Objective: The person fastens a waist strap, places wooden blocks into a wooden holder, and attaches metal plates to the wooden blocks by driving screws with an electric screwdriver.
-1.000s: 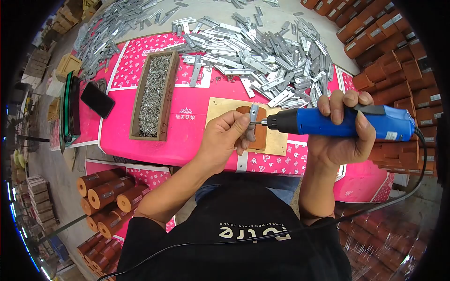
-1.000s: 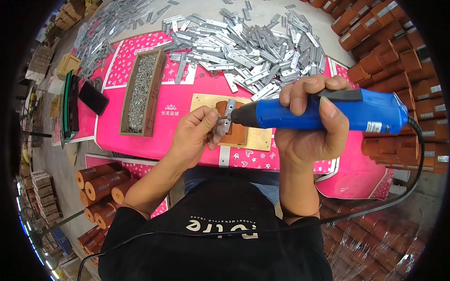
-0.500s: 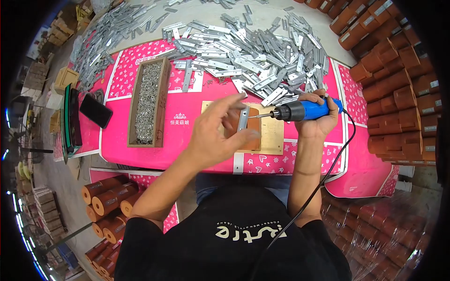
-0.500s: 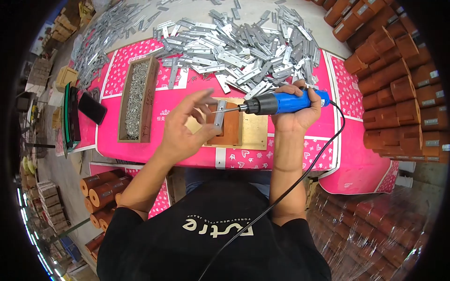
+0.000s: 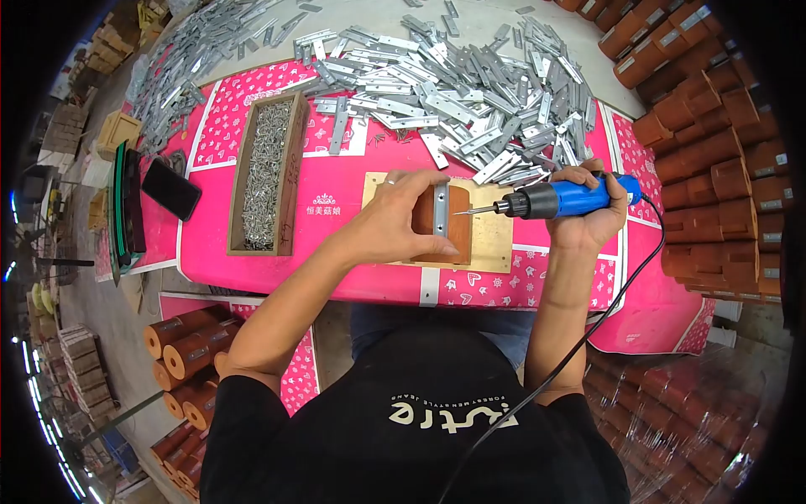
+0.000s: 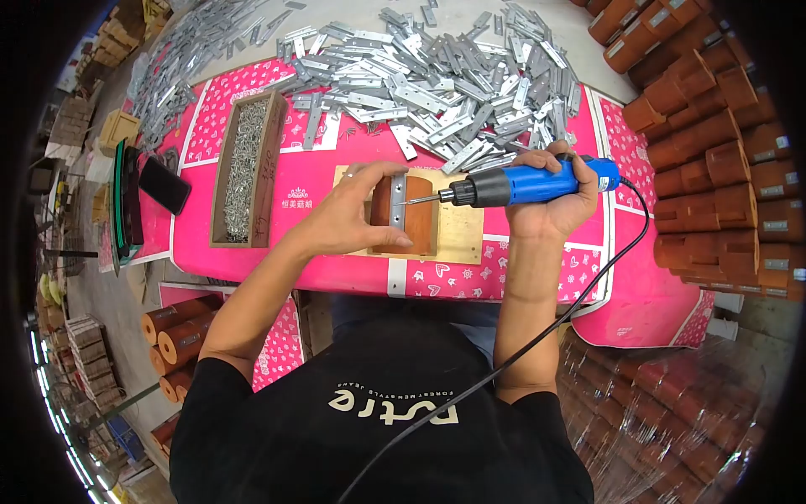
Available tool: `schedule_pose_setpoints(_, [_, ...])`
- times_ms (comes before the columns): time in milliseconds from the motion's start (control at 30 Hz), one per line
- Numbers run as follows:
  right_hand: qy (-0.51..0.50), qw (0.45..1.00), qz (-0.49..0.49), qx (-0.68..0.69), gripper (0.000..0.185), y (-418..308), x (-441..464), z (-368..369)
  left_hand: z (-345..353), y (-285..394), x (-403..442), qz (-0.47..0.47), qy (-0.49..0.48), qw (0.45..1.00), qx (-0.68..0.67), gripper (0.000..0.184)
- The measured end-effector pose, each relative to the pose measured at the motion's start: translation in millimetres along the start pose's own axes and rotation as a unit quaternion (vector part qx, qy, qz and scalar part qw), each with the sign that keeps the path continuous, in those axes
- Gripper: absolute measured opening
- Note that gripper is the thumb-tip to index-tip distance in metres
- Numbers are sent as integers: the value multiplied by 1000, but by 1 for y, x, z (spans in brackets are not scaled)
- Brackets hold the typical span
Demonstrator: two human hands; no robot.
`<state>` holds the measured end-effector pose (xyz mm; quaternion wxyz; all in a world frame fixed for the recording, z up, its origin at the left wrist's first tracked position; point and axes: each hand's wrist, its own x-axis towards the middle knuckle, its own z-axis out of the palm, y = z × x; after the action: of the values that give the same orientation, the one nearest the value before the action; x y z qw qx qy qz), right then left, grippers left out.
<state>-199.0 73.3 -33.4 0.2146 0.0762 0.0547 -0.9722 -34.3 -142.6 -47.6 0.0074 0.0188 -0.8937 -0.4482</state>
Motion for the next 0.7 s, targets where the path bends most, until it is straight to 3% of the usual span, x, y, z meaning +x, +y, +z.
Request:
schedule_pose_setpoints(333, [-50, 981, -87, -167, 21, 16, -5, 26, 42, -28, -10, 64, 165, 984, -29, 65])
schedule_pose_setpoints(533, [-93, 941, -153, -287, 22, 39, -14, 52, 14, -9, -5, -6, 64, 998, -22, 59])
schedule_pose_setpoints(700, [-137, 913, -152, -353, 21, 51, -18, 63, 23, -13, -5, 28, 98, 995, 2, 58])
